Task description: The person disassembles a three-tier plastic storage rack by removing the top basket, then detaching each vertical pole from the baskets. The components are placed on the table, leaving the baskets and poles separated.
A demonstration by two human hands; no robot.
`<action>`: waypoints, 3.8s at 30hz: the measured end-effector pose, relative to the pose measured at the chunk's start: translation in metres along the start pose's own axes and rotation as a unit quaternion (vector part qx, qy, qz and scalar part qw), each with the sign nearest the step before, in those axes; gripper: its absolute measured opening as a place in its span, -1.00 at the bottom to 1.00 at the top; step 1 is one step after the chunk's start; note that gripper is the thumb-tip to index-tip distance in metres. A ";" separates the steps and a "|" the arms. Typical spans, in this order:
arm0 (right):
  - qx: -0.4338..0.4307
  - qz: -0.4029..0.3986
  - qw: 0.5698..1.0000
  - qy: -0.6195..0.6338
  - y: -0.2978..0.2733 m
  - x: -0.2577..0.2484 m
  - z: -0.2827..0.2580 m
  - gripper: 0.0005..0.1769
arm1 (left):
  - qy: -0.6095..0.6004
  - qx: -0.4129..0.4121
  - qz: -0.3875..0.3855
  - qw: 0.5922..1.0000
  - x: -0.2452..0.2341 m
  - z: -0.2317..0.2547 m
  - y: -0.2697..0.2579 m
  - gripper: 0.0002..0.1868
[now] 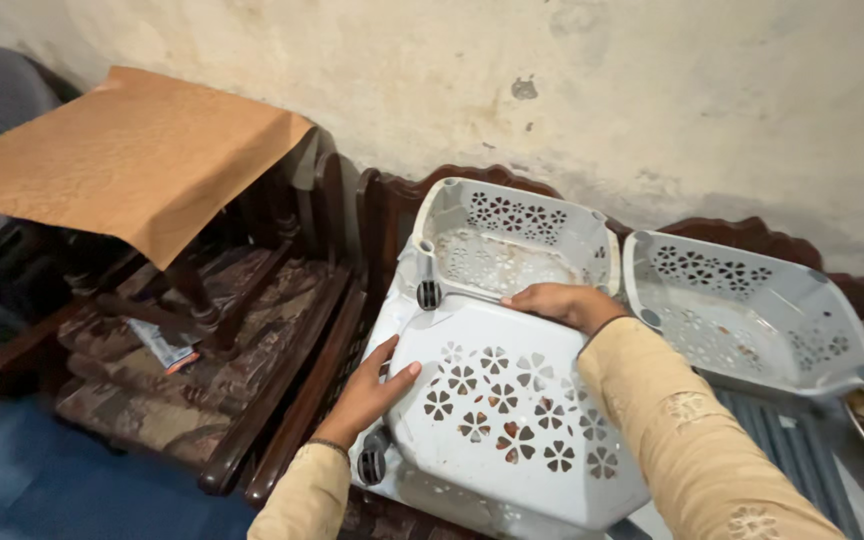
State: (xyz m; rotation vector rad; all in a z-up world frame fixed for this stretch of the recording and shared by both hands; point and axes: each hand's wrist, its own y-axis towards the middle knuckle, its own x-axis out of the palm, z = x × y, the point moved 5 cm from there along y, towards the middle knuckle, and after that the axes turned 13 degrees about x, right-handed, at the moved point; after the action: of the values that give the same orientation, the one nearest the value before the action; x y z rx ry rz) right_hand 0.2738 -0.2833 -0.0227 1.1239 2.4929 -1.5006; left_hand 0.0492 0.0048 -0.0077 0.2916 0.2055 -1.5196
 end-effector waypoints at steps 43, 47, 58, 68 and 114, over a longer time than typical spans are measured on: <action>-0.157 0.397 0.835 0.347 -0.073 -0.017 0.283 -0.66 | 0.281 0.280 -0.172 0.902 0.250 0.098 0.073 -0.24; -0.208 0.373 0.857 0.289 -0.029 -0.003 0.274 -0.62 | 0.307 0.254 -0.151 0.904 0.272 0.105 0.075 -0.11; -0.301 0.477 0.825 0.022 -0.068 -0.009 0.195 -0.74 | 0.374 0.266 -0.149 0.876 0.285 0.105 0.073 -0.12; -0.467 0.401 0.766 0.183 -0.157 -0.066 0.132 -0.70 | 0.403 0.272 -0.152 0.860 0.284 0.095 0.086 -0.05; -0.015 0.543 0.840 -0.009 -0.124 0.006 0.303 -0.60 | 0.404 0.258 -0.157 0.863 0.285 0.108 0.073 -0.09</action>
State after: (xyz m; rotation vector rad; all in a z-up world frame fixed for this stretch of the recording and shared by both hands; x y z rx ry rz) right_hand 0.0966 -0.5495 -0.0932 1.9592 1.2918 -1.0429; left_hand 0.1291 -0.2972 0.0102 1.3920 0.5252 -1.6785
